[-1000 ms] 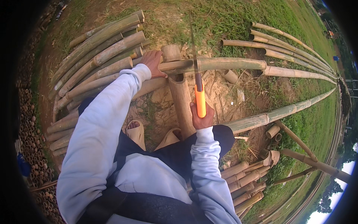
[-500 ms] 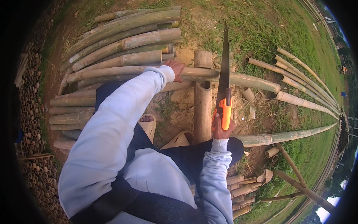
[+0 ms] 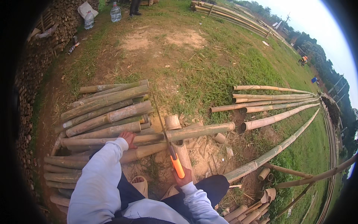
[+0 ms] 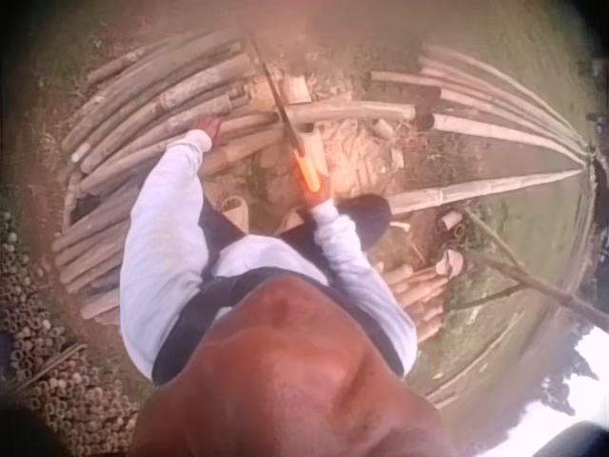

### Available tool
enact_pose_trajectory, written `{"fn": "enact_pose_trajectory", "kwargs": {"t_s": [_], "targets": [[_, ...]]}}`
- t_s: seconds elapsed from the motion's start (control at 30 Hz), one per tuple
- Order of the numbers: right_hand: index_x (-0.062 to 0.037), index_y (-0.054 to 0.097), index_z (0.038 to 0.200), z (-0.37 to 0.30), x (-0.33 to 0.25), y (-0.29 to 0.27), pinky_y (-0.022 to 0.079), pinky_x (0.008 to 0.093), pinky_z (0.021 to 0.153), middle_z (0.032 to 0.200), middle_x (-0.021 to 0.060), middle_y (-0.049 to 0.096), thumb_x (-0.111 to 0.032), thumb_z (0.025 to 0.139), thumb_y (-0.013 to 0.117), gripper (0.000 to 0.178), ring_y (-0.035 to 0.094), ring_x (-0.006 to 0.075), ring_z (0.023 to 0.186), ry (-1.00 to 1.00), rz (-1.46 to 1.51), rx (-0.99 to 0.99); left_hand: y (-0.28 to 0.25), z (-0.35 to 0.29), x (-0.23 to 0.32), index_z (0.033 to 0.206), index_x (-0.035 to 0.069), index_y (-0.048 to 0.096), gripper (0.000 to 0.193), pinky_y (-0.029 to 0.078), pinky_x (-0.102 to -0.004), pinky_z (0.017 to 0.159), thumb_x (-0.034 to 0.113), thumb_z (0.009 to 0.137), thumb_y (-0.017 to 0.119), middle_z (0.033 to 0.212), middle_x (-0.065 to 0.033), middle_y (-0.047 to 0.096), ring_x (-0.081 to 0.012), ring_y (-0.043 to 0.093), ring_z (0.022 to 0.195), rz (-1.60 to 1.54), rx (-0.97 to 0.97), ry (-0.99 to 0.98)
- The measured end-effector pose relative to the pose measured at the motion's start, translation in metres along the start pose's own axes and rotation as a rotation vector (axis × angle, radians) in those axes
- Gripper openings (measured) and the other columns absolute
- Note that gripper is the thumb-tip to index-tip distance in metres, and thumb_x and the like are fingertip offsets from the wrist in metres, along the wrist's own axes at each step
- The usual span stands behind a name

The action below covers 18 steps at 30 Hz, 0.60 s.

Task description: The person sits on the ground and uses a hand saw to cut bamboo poles into shorter sections. They repeatedly position each pole, saw through it, and set the cut pieces aside in a pile.

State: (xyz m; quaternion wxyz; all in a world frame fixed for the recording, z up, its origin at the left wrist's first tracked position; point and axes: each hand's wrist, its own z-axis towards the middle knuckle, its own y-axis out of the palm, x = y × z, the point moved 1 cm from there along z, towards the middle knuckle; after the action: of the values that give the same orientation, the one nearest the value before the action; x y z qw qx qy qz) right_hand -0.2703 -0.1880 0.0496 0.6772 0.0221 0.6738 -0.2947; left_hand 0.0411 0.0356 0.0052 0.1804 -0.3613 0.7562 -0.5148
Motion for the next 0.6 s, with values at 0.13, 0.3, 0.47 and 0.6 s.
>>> {"fn": "enact_pose_trajectory", "kwargs": {"t_s": [0.13, 0.3, 0.47, 0.6], "targets": [[-0.0015, 0.069, 0.093, -0.002, 0.012, 0.023, 0.052, 0.0425, 0.062, 0.073, 0.0186, 0.067, -0.021, 0.089, 0.074, 0.020, 0.068, 0.0372, 0.066, -0.094, -0.122, -0.041, 0.008, -0.022, -0.025, 0.123, 0.007, 0.067, 0.070, 0.051, -0.0475, 0.100, 0.053, 0.073, 0.084, 0.116, -0.0193, 0.072, -0.0378, 0.067, 0.112, 0.055, 0.079, -0.012], [-0.0029, 0.069, 0.097, -0.010, 0.005, 0.036, 0.053, 0.0437, 0.065, 0.077, 0.0193, 0.069, -0.021, 0.090, 0.073, 0.020, 0.069, 0.0383, 0.071, -0.041, -0.059, 0.009, 0.016, -0.015, -0.019, 0.129, 0.008, 0.062, 0.076, 0.043, -0.0456, 0.110, 0.055, 0.072, 0.084, 0.124, -0.0181, 0.068, -0.0352, 0.061, 0.122, 0.047, 0.060, -0.030], [-0.0040, 0.070, 0.098, -0.015, 0.012, 0.040, 0.054, 0.0460, 0.067, 0.080, 0.0197, 0.070, -0.024, 0.090, 0.072, 0.021, 0.070, 0.0401, 0.074, -0.023, -0.061, 0.036, 0.004, -0.008, 0.020, 0.136, 0.007, 0.053, 0.099, 0.031, -0.0455, 0.116, 0.063, 0.062, 0.087, 0.136, -0.0160, 0.059, -0.0314, 0.052, 0.133, 0.090, 0.200, 0.041], [-0.0051, 0.068, 0.098, -0.010, 0.013, 0.047, 0.053, 0.0498, 0.069, 0.083, 0.0229, 0.069, -0.025, 0.089, 0.072, 0.022, 0.067, 0.0449, 0.079, -0.018, -0.092, 0.026, 0.004, -0.006, 0.033, 0.135, 0.003, 0.054, 0.106, 0.035, -0.0451, 0.113, 0.066, 0.057, 0.089, 0.134, -0.0161, 0.061, -0.0307, 0.054, 0.130, 0.016, 0.233, 0.004]]}}
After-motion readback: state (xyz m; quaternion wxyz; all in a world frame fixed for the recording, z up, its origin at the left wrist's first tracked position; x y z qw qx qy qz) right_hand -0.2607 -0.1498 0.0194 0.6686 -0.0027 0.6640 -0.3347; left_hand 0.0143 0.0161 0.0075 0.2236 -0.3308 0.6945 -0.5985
